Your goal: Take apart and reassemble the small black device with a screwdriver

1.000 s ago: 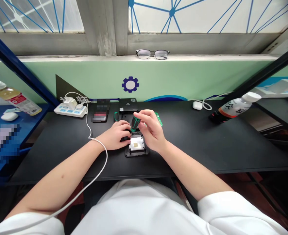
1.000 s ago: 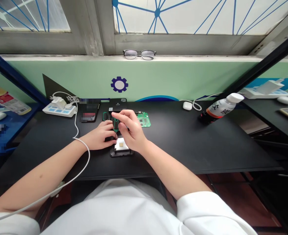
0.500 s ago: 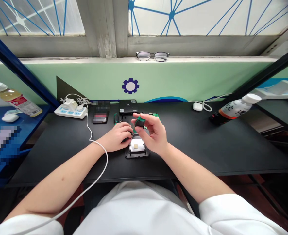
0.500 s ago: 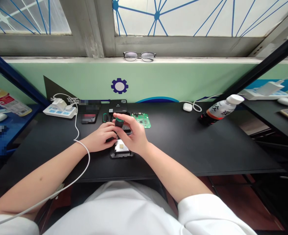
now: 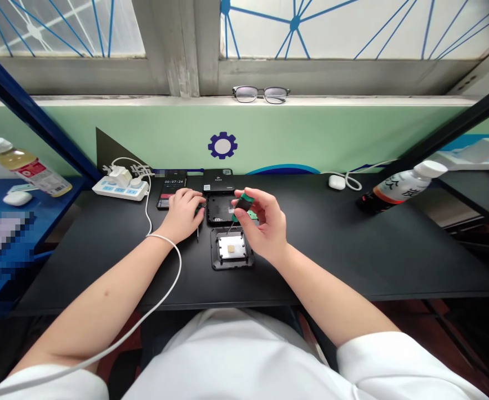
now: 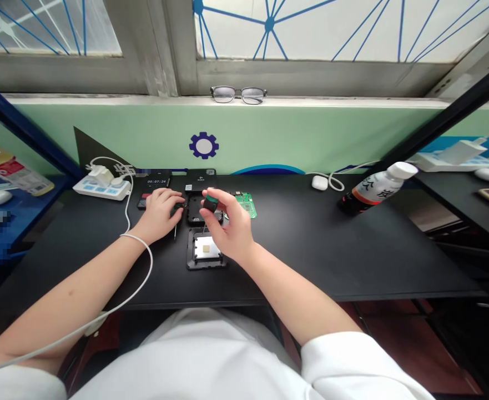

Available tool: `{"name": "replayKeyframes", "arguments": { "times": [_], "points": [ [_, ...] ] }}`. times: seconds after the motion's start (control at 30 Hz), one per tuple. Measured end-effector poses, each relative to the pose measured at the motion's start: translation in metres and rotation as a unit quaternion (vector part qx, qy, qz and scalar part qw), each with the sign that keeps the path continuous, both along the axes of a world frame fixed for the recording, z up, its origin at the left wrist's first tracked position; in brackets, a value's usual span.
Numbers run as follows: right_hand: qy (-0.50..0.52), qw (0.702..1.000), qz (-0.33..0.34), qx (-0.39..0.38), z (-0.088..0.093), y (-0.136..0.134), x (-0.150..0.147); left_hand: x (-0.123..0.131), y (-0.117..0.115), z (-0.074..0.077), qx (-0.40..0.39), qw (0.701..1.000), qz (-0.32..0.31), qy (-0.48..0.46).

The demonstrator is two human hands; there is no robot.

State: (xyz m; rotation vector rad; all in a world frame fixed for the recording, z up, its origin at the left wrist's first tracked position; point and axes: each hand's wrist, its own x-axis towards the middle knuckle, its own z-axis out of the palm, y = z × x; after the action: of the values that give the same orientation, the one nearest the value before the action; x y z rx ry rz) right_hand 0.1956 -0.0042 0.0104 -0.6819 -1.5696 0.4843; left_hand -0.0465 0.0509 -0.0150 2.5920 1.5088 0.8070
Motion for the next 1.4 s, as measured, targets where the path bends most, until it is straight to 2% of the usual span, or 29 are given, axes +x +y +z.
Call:
{"name": "replayKeyframes", "arguments": {
  "times": [0.07,0.2,0.3,0.37,0.57,1.0,1.1,1.3,1.4],
  "points": [
    [0.008,1.000,0.003,-0.005,0.000,-0.001,0.000,-0.001,-0.004,0.006,-0.009,0.999,-0.046,-0.010],
    [0.018,1.000,0.007,-0.012,0.000,-0.003,0.000,0.000,-0.017,0.018,-0.060,0.975,-0.212,0.010],
    [0.007,1.000,0.027,0.006,-0.002,-0.005,-0.002,0.007,-0.027,0.022,-0.101,0.954,-0.281,0.035],
    [-0.003,0.998,0.048,0.028,-0.003,-0.006,-0.003,0.012,-0.032,0.022,-0.119,0.944,-0.304,0.054],
    [-0.029,0.994,0.074,0.071,-0.006,-0.009,-0.007,0.013,-0.031,0.016,-0.130,0.940,-0.309,0.070],
    [-0.077,0.990,0.055,0.106,-0.001,-0.010,-0.009,0.010,-0.023,0.009,-0.127,0.936,-0.322,0.067],
    [-0.082,0.985,0.065,0.135,0.000,-0.008,-0.009,0.009,-0.023,0.008,-0.116,0.935,-0.327,0.077],
    [-0.094,0.980,0.002,0.173,0.001,-0.005,-0.009,0.010,-0.027,0.011,-0.091,0.936,-0.332,0.070],
    [-0.087,0.981,-0.004,0.174,0.001,-0.006,-0.010,0.011,-0.029,0.015,-0.094,0.938,-0.328,0.067]
  ]
}}
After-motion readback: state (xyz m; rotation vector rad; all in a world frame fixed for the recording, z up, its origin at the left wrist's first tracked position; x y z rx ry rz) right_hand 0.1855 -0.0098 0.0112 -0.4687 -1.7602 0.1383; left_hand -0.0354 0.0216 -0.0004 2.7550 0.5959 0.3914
